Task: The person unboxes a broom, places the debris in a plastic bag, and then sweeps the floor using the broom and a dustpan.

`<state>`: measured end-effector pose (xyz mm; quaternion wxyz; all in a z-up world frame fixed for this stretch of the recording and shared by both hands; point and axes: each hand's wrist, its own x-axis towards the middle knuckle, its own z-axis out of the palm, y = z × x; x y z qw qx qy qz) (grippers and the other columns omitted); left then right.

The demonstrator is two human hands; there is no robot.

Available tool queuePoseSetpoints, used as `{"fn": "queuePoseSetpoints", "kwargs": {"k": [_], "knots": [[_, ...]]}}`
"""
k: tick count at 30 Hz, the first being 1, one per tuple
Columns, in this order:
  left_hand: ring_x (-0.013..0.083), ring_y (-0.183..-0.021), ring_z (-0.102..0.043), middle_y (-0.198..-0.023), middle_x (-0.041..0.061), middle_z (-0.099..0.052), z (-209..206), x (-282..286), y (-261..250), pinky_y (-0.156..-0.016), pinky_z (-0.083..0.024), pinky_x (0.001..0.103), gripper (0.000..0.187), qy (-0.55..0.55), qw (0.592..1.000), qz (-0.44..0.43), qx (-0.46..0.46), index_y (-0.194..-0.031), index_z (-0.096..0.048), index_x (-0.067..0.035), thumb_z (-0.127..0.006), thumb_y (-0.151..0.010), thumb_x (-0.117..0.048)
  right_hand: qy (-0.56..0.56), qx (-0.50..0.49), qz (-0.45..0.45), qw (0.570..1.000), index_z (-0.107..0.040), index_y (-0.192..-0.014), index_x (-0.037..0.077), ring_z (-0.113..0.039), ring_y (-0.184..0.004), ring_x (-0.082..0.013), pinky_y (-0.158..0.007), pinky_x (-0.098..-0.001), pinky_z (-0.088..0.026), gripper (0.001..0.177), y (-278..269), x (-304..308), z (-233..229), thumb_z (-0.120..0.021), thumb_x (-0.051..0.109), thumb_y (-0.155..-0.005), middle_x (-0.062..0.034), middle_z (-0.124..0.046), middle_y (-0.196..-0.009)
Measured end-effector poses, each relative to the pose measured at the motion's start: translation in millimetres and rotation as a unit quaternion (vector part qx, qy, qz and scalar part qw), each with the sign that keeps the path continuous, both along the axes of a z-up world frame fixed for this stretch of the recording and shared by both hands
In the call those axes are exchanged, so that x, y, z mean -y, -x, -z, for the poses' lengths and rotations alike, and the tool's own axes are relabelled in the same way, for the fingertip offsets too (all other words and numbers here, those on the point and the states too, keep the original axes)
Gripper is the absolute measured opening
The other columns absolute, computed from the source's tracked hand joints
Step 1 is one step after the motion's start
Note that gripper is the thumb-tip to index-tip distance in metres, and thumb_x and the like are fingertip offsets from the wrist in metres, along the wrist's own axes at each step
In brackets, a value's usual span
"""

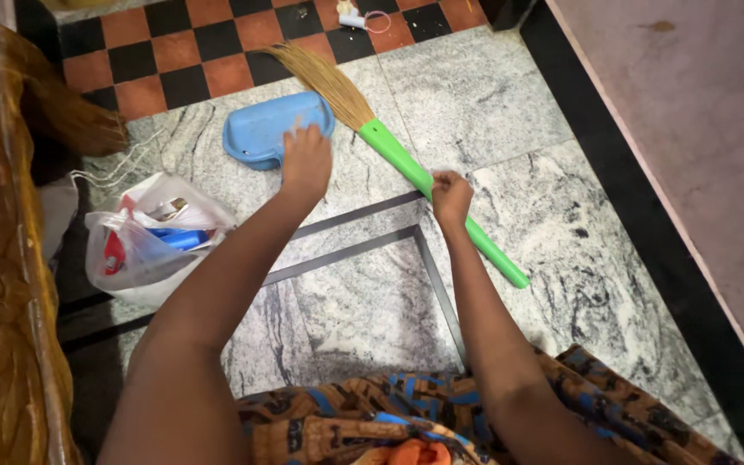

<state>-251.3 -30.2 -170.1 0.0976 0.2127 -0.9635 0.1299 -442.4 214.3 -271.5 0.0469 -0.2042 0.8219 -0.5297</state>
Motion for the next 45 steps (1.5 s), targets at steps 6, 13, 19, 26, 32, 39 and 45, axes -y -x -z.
{"fn": "queuePoseSetpoints", "kwargs": {"k": [6,13,19,26,32,39,45], "knots": [[0.0315,-0.117,-0.055,-0.123,0.014,-0.058,18,23,-52,-0.102,-0.039,0.053,0.038,-0.081,0.981,-0.174,0.039,-0.123,-0.062,-0.007,-0.066,-0.087,-0.018,-0.149,-0.107,-0.058,0.981,-0.065,-0.124,-0.005,-0.065,-0.112,-0.0425,-0.099,-0.0470,-0.052,0.049,-23,-10,21,-0.077,0.003,-0.077,-0.0283,-0.068,-0.118],[0.0437,-0.121,-0.060,-0.127,0.028,-0.060,64,60,-58,-0.101,-0.044,0.055,0.078,-0.417,0.786,-0.437,-0.131,-0.142,-0.031,0.004,-0.064,-0.096,-0.049,-0.300,-0.110,-0.075,0.945,-0.050,-0.142,0.002,-0.052,-0.126,-0.0446,-0.106,-0.0520,-0.042,0.074,-31,1,13,-0.086,0.018,-0.080,-0.0249,-0.053,-0.139],[0.0428,-0.100,-0.074,-0.115,0.029,-0.065,123,83,-52,-0.082,-0.061,0.049,0.080,-0.601,0.638,-0.392,-0.279,-0.132,-0.037,0.009,-0.076,-0.088,-0.046,-0.251,-0.209,-0.125,0.937,-0.048,-0.142,-0.004,-0.051,-0.128,-0.0447,-0.110,-0.0496,-0.043,0.078,-14,16,38,-0.083,0.005,-0.073,-0.0266,-0.053,-0.142],[0.0279,-0.070,-0.061,-0.095,0.016,-0.061,143,84,-36,-0.068,-0.058,0.048,0.040,-0.713,0.549,-0.392,-0.191,-0.113,-0.060,-0.003,-0.065,-0.085,-0.030,-0.360,-0.222,-0.163,0.891,-0.040,-0.151,-0.002,-0.053,-0.123,-0.0442,-0.104,-0.0513,-0.046,0.069,-2,21,42,-0.060,-0.009,-0.086,-0.0256,-0.052,-0.141],[0.0283,-0.071,-0.056,-0.090,0.018,-0.060,111,85,-57,-0.063,-0.050,0.048,0.043,-0.663,0.482,-0.489,-0.298,-0.107,-0.064,0.000,-0.059,-0.086,-0.037,-0.401,-0.116,-0.136,0.898,-0.045,-0.140,0.000,-0.062,-0.110,-0.0438,-0.091,-0.0544,-0.052,0.061,-10,11,-11,-0.067,0.009,-0.083,-0.0243,-0.062,-0.120],[0.0451,-0.097,-0.075,-0.105,0.034,-0.073,71,88,-105,-0.085,-0.056,0.051,0.051,-0.454,0.724,-0.461,-0.237,-0.102,-0.070,0.012,-0.060,-0.091,-0.038,-0.396,-0.080,-0.129,0.906,-0.063,-0.124,0.011,-0.071,-0.096,-0.0444,-0.084,-0.0546,-0.056,0.043,-11,-35,-16,-0.066,0.024,-0.083,-0.0250,-0.073,-0.101],[0.0461,-0.102,-0.069,-0.106,0.031,-0.070,44,88,-134,-0.089,-0.053,0.051,0.044,-0.366,0.771,-0.477,-0.210,-0.100,-0.071,0.007,-0.068,-0.086,-0.035,-0.467,-0.030,-0.236,0.852,-0.063,-0.131,0.014,-0.072,-0.090,-0.0408,-0.079,-0.0543,-0.058,0.075,-12,-89,-29,-0.053,0.075,-0.090,-0.0235,-0.072,-0.093]]}}
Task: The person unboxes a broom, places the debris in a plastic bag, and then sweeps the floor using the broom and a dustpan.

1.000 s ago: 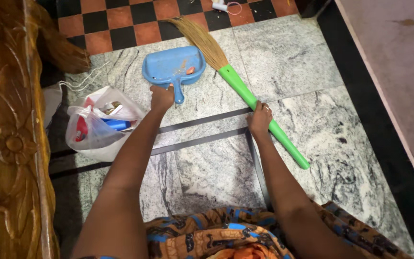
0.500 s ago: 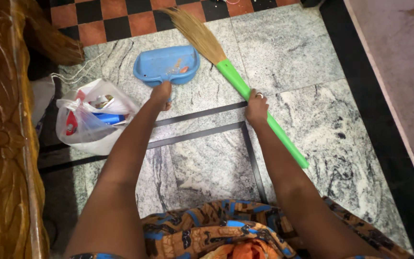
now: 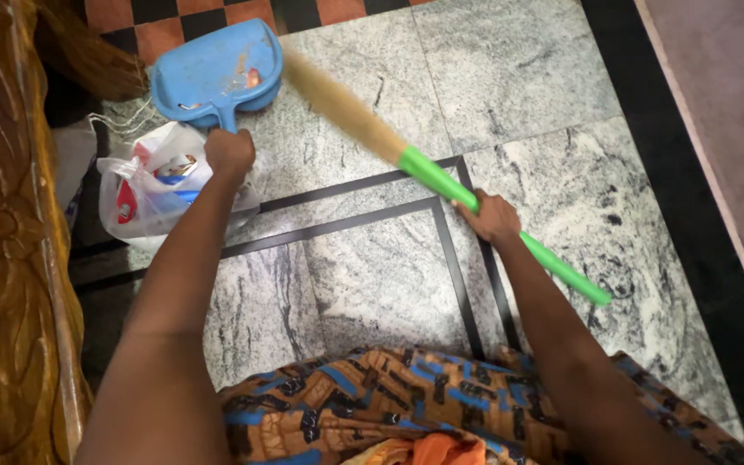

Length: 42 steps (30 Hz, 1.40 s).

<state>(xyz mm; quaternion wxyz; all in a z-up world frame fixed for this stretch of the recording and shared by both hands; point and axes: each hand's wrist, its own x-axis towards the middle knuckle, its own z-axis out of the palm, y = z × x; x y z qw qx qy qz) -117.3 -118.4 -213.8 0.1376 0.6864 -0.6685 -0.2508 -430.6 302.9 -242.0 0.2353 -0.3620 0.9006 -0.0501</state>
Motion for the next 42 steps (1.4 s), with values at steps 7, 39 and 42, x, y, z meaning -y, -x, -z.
{"fn": "queuePoseSetpoints", "kwargs": {"k": [7,39,42], "knots": [[0.0443,-0.104,-0.069,-0.109,0.030,-0.071,-10,6,15,-0.092,-0.053,0.050,0.043,0.032,0.998,0.030,0.038,-0.102,-0.073,0.006,-0.068,-0.089,-0.035,-0.119,0.017,-0.155,0.981,-0.073,-0.121,0.021,-0.074,-0.084,-0.0312,-0.080,-0.0507,-0.061,0.080,6,-51,-14,-0.047,0.086,-0.082,-0.0145,-0.075,-0.084],[0.0413,-0.108,-0.069,-0.115,0.024,-0.071,-38,-3,-10,-0.093,-0.054,0.050,0.034,0.035,0.997,0.026,0.057,-0.110,-0.071,-0.001,-0.068,-0.093,-0.031,0.009,0.038,-0.076,0.996,-0.076,-0.106,0.008,-0.072,-0.098,-0.0396,-0.084,-0.0536,-0.057,0.080,-119,73,-34,-0.049,0.081,-0.088,-0.0213,-0.074,-0.102],[0.0421,-0.103,-0.071,-0.110,0.027,-0.071,-25,5,-11,-0.088,-0.056,0.050,0.035,0.080,0.992,0.051,0.087,-0.107,-0.069,0.004,-0.069,-0.090,-0.026,0.011,0.044,-0.020,0.999,-0.076,-0.106,0.007,-0.073,-0.098,-0.0397,-0.085,-0.0531,-0.058,0.081,-103,78,-31,-0.050,0.081,-0.087,-0.0225,-0.074,-0.103]]}}
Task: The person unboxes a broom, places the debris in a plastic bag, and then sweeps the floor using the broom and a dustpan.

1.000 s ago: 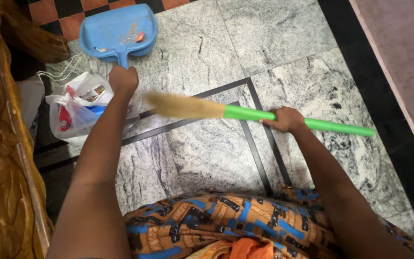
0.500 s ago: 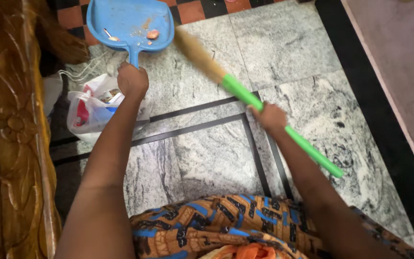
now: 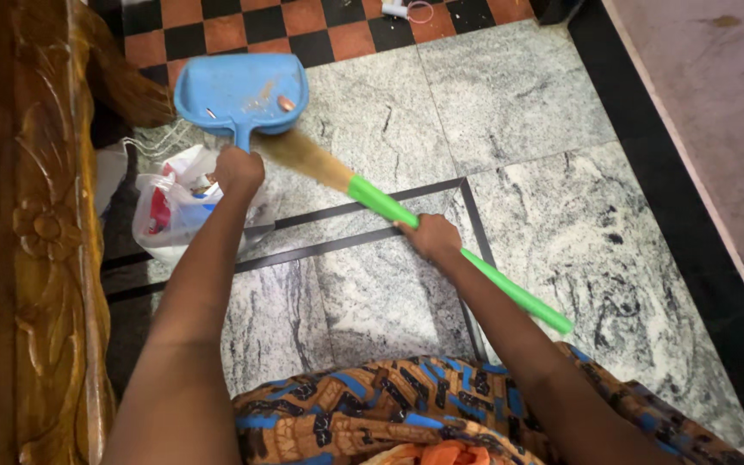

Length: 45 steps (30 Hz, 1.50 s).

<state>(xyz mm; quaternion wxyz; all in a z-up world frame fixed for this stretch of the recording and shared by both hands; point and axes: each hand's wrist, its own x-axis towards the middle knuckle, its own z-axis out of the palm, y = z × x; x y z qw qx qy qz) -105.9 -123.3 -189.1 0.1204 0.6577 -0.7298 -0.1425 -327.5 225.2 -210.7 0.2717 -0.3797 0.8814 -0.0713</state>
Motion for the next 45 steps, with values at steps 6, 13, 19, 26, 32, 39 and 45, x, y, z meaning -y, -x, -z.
{"fn": "queuePoseSetpoints", "kwargs": {"k": [6,13,19,26,32,39,45], "knots": [[0.0420,-0.102,-0.071,-0.106,0.026,-0.073,-25,-17,-3,-0.091,-0.054,0.049,0.034,-0.017,1.000,-0.008,-0.010,-0.100,-0.075,0.001,-0.070,-0.085,-0.029,0.006,0.020,0.135,0.991,-0.074,-0.103,0.002,-0.073,-0.099,-0.0408,-0.084,-0.0538,-0.058,0.082,42,2,12,-0.051,0.079,-0.090,-0.0236,-0.075,-0.104],[0.0433,-0.095,-0.072,-0.100,0.026,-0.074,-53,-32,-10,-0.086,-0.056,0.050,0.036,0.014,0.996,-0.060,-0.069,-0.095,-0.077,0.002,-0.070,-0.086,-0.032,0.069,-0.015,0.122,0.990,-0.062,-0.121,0.000,-0.071,-0.101,-0.0450,-0.085,-0.0567,-0.057,0.068,11,49,5,-0.053,0.063,-0.097,-0.0263,-0.073,-0.108],[0.0445,-0.095,-0.072,-0.098,0.027,-0.073,-63,-37,-15,-0.084,-0.056,0.053,0.035,0.037,0.991,-0.091,-0.093,-0.099,-0.071,0.002,-0.070,-0.089,-0.032,0.051,0.089,0.018,0.995,-0.053,-0.133,0.005,-0.069,-0.108,-0.0437,-0.090,-0.0554,-0.055,0.070,-69,101,-12,-0.051,0.064,-0.096,-0.0258,-0.071,-0.114],[0.0442,-0.097,-0.071,-0.102,0.026,-0.073,-49,-41,-20,-0.087,-0.055,0.052,0.042,0.017,0.990,-0.115,-0.084,-0.102,-0.069,0.003,-0.072,-0.090,-0.037,0.028,0.201,-0.025,0.979,-0.069,-0.111,0.002,-0.078,-0.078,-0.0350,-0.078,-0.0495,-0.060,0.067,-75,125,21,-0.050,0.064,-0.096,-0.0205,-0.078,-0.092],[0.0436,-0.098,-0.072,-0.102,0.026,-0.074,-48,-39,-24,-0.087,-0.056,0.051,0.039,-0.005,0.993,-0.101,-0.066,-0.100,-0.072,0.002,-0.069,-0.089,-0.035,0.063,0.142,0.065,0.986,-0.067,-0.108,0.004,-0.074,-0.067,-0.0345,-0.071,-0.0481,-0.057,0.063,-24,124,54,-0.049,0.063,-0.098,-0.0191,-0.074,-0.084],[0.0424,-0.095,-0.075,-0.102,0.025,-0.075,-66,-42,-22,-0.085,-0.059,0.051,0.040,-0.063,0.986,-0.114,-0.100,-0.101,-0.072,0.002,-0.066,-0.092,-0.037,0.159,0.215,0.202,0.942,-0.063,-0.104,-0.008,-0.072,-0.061,-0.0316,-0.058,-0.0447,-0.057,0.057,6,115,75,-0.060,0.048,-0.100,-0.0225,-0.073,-0.077],[0.0422,-0.098,-0.073,-0.103,0.025,-0.074,-75,-46,-28,-0.088,-0.057,0.050,0.038,-0.030,0.983,-0.143,-0.107,-0.102,-0.073,0.000,-0.069,-0.088,-0.035,0.276,0.196,0.072,0.938,-0.056,-0.108,-0.007,-0.074,-0.057,-0.0265,-0.054,-0.0369,-0.059,0.043,-27,157,52,-0.078,0.015,-0.078,-0.0207,-0.073,-0.076]]}}
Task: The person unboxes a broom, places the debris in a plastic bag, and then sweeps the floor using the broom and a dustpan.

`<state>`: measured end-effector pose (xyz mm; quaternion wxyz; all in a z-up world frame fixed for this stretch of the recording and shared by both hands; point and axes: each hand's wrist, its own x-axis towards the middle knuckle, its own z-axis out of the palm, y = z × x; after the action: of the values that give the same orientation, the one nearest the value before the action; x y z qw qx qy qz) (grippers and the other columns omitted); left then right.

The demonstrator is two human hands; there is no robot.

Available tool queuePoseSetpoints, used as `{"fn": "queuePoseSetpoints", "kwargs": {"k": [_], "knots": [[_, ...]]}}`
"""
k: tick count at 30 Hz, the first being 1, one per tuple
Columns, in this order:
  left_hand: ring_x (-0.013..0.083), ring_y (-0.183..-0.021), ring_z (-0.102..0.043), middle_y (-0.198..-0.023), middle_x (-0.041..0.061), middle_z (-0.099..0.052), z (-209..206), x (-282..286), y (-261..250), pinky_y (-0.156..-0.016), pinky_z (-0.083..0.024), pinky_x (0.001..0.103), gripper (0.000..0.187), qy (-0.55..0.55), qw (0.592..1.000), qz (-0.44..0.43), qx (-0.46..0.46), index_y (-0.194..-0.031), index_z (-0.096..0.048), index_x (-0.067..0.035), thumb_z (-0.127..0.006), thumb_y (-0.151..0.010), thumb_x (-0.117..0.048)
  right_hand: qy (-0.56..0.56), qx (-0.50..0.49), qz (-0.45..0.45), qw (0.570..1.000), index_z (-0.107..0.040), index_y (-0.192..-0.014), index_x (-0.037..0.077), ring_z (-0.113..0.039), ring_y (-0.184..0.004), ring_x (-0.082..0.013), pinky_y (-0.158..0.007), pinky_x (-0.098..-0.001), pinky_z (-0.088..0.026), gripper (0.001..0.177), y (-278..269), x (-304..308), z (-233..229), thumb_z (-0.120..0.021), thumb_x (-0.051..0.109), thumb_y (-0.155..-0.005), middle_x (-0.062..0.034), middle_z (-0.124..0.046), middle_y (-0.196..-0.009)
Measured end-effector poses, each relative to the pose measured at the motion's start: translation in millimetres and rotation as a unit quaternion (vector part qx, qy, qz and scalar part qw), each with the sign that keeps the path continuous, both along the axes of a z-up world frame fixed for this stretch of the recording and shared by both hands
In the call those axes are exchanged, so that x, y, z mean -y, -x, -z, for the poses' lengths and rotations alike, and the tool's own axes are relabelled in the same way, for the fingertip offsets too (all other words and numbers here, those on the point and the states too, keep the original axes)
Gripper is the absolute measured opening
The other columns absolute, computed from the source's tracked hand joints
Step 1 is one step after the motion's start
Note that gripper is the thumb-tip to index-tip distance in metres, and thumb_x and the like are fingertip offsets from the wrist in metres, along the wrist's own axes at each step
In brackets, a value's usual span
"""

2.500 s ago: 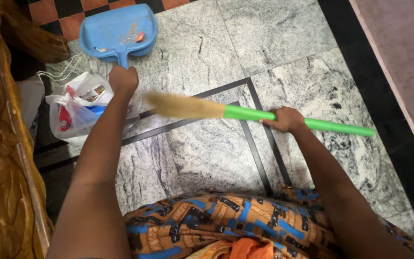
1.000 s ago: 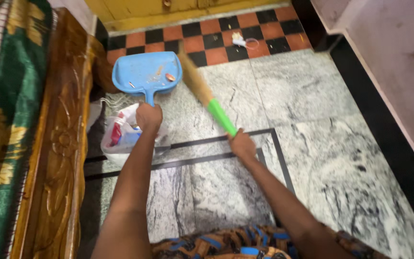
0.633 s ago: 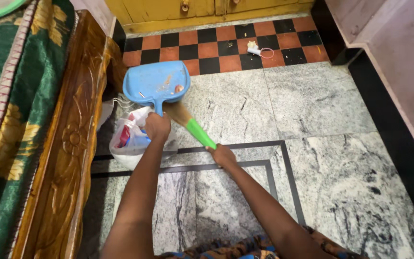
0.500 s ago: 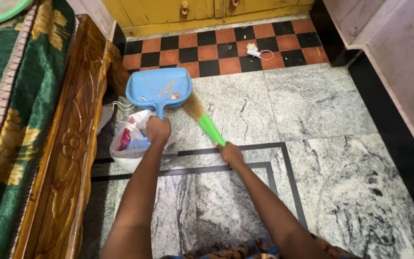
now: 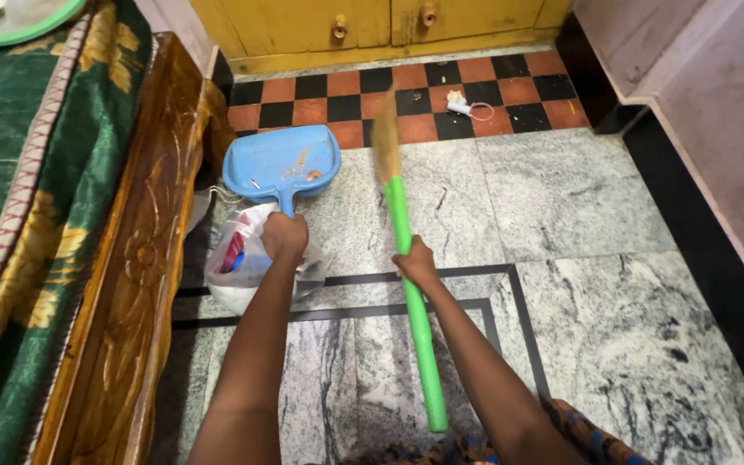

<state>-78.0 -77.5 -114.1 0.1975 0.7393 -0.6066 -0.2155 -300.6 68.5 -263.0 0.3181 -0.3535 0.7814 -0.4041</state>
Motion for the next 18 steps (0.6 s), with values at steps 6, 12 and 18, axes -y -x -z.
{"fn": "queuePoseSetpoints", "kwargs": {"k": [6,12,18], "knots": [[0.0430,-0.100,-0.073,-0.106,0.025,-0.074,15,1,-3,-0.090,-0.057,0.050,0.042,0.021,0.999,0.025,0.037,-0.105,-0.071,0.002,-0.068,-0.090,-0.037,0.020,0.105,-0.105,0.989,-0.061,-0.128,-0.001,-0.072,-0.053,-0.0215,-0.052,-0.0352,-0.058,0.051,-35,21,-30,-0.075,0.012,-0.081,-0.0166,-0.074,-0.076],[0.0426,-0.104,-0.071,-0.110,0.026,-0.073,25,-1,0,-0.091,-0.056,0.050,0.047,-0.014,0.999,0.033,0.015,-0.110,-0.068,0.003,-0.069,-0.091,-0.040,-0.066,0.080,-0.139,0.985,-0.062,-0.142,0.014,-0.067,-0.048,-0.0201,-0.049,-0.0335,-0.056,0.054,-46,7,-25,-0.071,0.027,-0.091,-0.0140,-0.073,-0.074],[0.0421,-0.105,-0.071,-0.110,0.027,-0.073,28,-2,3,-0.091,-0.056,0.049,0.046,-0.021,0.997,0.066,0.022,-0.112,-0.068,0.002,-0.069,-0.090,-0.038,-0.028,0.192,-0.003,0.981,-0.060,-0.143,0.012,-0.065,-0.045,-0.0225,-0.042,-0.0364,-0.056,0.050,-27,0,-4,-0.066,0.027,-0.095,-0.0141,-0.067,-0.073]]}}
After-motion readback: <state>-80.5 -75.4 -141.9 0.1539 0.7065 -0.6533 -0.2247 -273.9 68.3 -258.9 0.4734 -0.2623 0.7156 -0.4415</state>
